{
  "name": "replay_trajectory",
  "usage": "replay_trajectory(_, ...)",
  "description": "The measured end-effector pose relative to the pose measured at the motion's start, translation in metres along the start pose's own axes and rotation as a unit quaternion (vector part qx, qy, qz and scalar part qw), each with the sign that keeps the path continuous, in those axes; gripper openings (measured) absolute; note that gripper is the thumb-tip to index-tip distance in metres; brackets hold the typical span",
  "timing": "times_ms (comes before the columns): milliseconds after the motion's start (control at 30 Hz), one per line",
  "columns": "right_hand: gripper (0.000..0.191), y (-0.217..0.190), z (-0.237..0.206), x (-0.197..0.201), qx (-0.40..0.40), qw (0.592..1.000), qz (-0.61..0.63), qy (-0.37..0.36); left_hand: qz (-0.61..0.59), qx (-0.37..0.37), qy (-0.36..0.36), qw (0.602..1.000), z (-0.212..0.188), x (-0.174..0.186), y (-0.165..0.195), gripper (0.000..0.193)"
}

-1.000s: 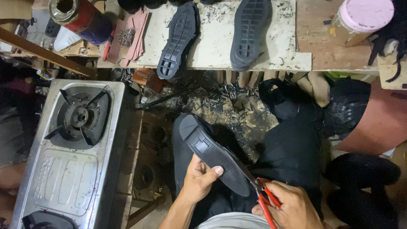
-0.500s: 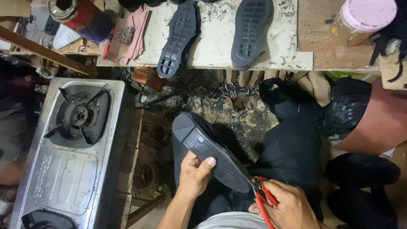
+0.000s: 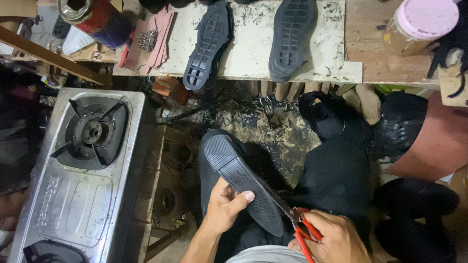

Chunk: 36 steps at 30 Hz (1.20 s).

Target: The person sits on the floor and uses red-handled shears to trim the edges of black rubber shoe soles, rotating each sole to cut around its perimeter. Finished soles are placed on the wooden workbench above, joining a stack of completed soles.

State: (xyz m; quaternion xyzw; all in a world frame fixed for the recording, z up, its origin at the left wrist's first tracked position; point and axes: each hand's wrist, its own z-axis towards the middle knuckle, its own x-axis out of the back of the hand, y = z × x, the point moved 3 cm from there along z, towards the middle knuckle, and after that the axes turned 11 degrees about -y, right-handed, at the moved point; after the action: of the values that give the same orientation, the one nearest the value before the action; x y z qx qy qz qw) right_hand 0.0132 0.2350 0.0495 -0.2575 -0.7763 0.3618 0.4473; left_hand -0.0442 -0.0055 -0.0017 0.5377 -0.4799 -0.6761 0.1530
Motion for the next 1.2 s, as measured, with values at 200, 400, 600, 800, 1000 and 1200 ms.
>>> replay_trajectory(200, 0.048, 0.012, -0.004, -0.011, -0.064, 0.997, -0.004, -0.033, -0.024, -0.004, -0.001, 1.0, -0.004, 0.003, -0.006, 0.048)
replay_trajectory(400, 0.036, 0.02, 0.001, -0.02, -0.067, 0.992, 0.105, 0.004, -0.024, -0.011, -0.007, 1.0, 0.0, -0.008, -0.008, 0.056)
replay_trajectory(600, 0.035, 0.022, 0.0, -0.028, -0.109, 0.993, 0.013, -0.031, -0.13, -0.069, 0.053, 0.988, 0.012, -0.001, 0.013, 0.062)
replay_trajectory(800, 0.049, 0.007, 0.004, -0.02, -0.071, 0.993, 0.069, 0.058, -0.13, -0.051, 0.105, 0.985, 0.01, 0.011, 0.022, 0.043)
replay_trajectory(1000, 0.074, -0.023, 0.008, 0.008, -0.072, 0.99, -0.11, 0.045, -0.113, -0.057, 0.075, 0.989, 0.001, -0.002, 0.004, 0.033)
replay_trajectory(1200, 0.079, -0.049, 0.006, 0.02, -0.098, 0.983, -0.149, -0.031, -0.1, -0.043, -0.011, 0.994, -0.002, -0.022, 0.001, 0.027)
